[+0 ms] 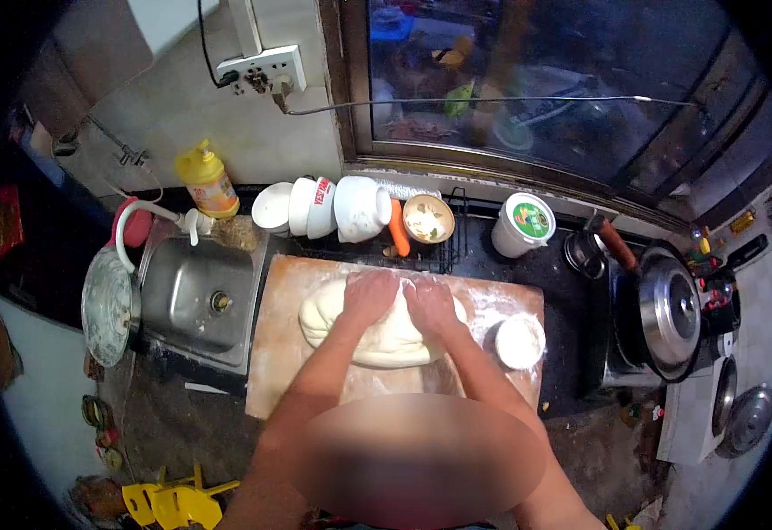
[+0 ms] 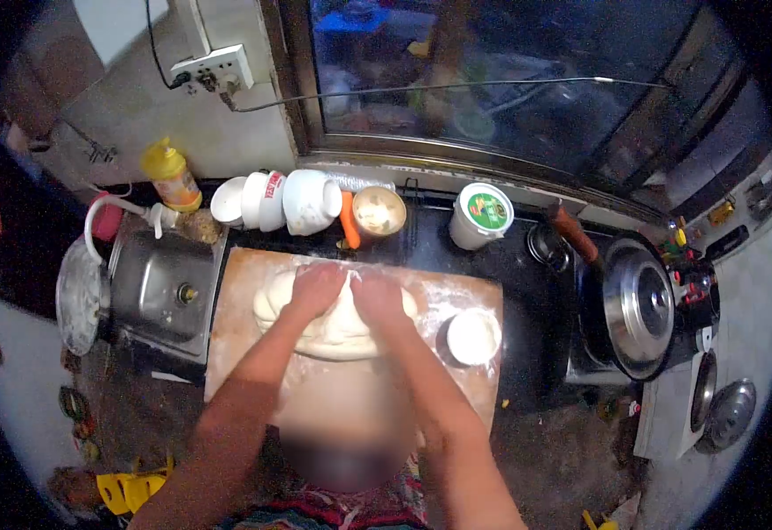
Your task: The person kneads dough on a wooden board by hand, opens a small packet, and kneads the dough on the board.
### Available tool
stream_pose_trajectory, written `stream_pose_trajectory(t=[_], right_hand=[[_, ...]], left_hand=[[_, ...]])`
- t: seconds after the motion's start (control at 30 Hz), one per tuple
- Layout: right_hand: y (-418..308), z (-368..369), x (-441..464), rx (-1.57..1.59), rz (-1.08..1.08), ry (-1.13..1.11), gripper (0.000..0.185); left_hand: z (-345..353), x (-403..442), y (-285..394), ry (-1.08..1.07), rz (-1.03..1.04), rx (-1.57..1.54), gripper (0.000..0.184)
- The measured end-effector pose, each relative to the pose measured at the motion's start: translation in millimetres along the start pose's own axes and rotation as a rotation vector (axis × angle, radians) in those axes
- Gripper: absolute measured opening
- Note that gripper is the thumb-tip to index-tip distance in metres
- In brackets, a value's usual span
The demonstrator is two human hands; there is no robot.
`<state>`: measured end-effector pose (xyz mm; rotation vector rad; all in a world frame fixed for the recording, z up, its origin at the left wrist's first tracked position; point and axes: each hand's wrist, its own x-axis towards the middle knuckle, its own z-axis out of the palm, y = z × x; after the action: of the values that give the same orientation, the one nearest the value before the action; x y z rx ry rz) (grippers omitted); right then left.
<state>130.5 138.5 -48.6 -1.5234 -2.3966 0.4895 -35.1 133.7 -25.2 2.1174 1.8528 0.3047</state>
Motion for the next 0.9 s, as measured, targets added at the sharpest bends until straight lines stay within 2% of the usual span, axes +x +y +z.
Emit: stream_pose_trajectory(t=[0.07,0.17,0.23,0.33,0.37,0.4,0.47,0.5,0.6,0.63,0.7,0.73,0.83,0.9], right_hand=[[-12.6,-29.4,-33.6,0.212,-0.073,0.113,0.036],[-40.9,-62.0,-106.2,0.076,-0.216,0.002,0.042],[-56.3,-69.2,-154.3,0.053,-0.31,-0.092,0.043],[-62.2,-79.9,-193.3,0.035,-0.444,-0.207,0.051],[-60.5,-77.4,-199.7,-0.036,-0.473,-0.156,0.072],[-58.1,-73.5,-200.5,-0.031,-0.406,-0.172,0.078],[-56.7,-55.9,-196.9,-0.013,-0.262,-0.203,0.091],[-52.0,-44.1,-195.7,-0.06,-0.257,-0.196,0.099],[-45.5,-20.6,-169.1,0.045,-0.126,-0.158,0.098],[-49.0,-22.8,-156.9,-0.001,-0.085,-0.121,0.098],[-52.4,-31.0,-124.1,0.053,0.085,-0.256,0.092],[-54.7,-31.6,-114.2,0.083,0.175,-0.329,0.089],[-32.2,-20.2,-103.3,0.171,0.113,-0.297,0.091],[-30.4,-22.9,-100.1,0.182,0.129,-0.307,0.092]], left_hand=[[-19.0,-33.3,8.5,-0.019,-0.011,-0.111,0.037],[-73.0,-107.9,43.3,-0.221,0.094,0.064,0.04],[-71.8,-162.7,55.3,-0.073,0.216,0.148,0.031],[-58.8,-221.2,72.4,-0.216,0.116,0.226,0.025],[-44.6,-234.3,72.5,-0.273,0.05,0.231,0.022],[-30.3,-241.4,71.5,-0.325,-0.021,0.232,0.019],[0.2,-244.7,56.9,-0.184,0.043,0.248,0.014],[13.4,-243.2,50.3,-0.119,0.075,0.251,0.012],[27.1,-205.7,40.0,0.186,0.146,0.414,0.011],[26.8,-185.5,37.8,0.154,0.101,0.385,0.011],[19.7,-148.1,32.6,0.085,0.017,0.327,0.012],[14.3,-139.2,29.2,0.109,0.029,0.262,0.012],[-2.4,-134.0,26.7,0.193,0.012,0.057,0.016],[-18.6,-171.6,46.6,0.43,-0.281,-0.282,0.019]])
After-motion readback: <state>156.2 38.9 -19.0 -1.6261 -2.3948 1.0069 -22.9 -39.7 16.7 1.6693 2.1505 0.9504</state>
